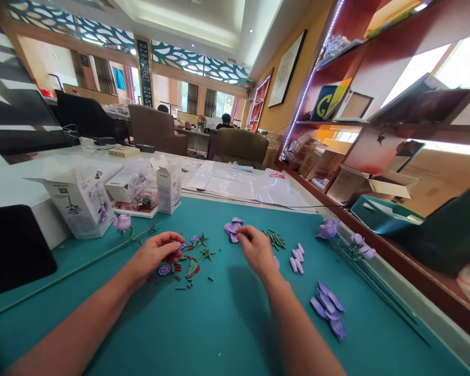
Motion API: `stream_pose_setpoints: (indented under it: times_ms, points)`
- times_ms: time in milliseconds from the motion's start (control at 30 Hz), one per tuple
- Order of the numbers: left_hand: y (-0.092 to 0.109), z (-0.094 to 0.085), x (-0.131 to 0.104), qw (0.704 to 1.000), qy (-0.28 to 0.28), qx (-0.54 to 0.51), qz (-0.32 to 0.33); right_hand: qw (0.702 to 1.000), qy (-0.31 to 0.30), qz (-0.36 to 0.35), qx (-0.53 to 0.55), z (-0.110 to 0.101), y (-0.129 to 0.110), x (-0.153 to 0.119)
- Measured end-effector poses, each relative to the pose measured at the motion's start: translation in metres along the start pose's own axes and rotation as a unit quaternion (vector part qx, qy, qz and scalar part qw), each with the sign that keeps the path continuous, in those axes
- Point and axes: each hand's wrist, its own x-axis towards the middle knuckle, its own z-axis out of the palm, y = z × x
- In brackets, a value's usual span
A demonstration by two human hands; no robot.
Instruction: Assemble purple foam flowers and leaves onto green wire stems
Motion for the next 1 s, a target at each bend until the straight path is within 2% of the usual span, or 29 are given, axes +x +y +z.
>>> stream_pose_setpoints:
  times_ms: [100, 200, 333, 500, 600, 733, 867, 1000]
  points:
    - [0.001, 0.002, -0.002, 1.0, -0.008, 0.006, -0.001, 0.989, 0.045, 0.081, -0.114, -0.047, 0.041, 0.009]
    - [0.001, 0.003, -0.003, 1.0, -0.011, 0.012, 0.004, 0.959, 0.069, 0.167, -0.218, -0.088, 0.083, 0.014]
    - [0.0, 0.003, -0.003, 1.0, -0.022, 0.02, 0.001, 0.915, 0.043, 0.265, -0.3, -0.115, 0.126, 0.018]
    - [-0.001, 0.001, -0.002, 0.999, -0.04, 0.03, -0.004, 0.874, -0.004, 0.345, -0.342, -0.117, 0.152, 0.027]
    - [-0.001, 0.0, -0.002, 0.998, -0.048, 0.041, -0.007, 0.862, -0.017, 0.366, -0.35, -0.113, 0.158, 0.034]
    - [-0.008, -0.001, 0.002, 0.997, -0.065, 0.046, -0.001, 0.856, -0.005, 0.379, -0.351, -0.11, 0.162, 0.04]
    - [-0.014, -0.001, 0.005, 0.994, -0.093, 0.052, 0.016, 0.867, 0.036, 0.369, -0.331, -0.11, 0.156, 0.039]
    - [-0.013, 0.001, 0.004, 0.992, -0.096, 0.077, 0.021, 0.912, 0.085, 0.3, -0.267, -0.104, 0.132, 0.041]
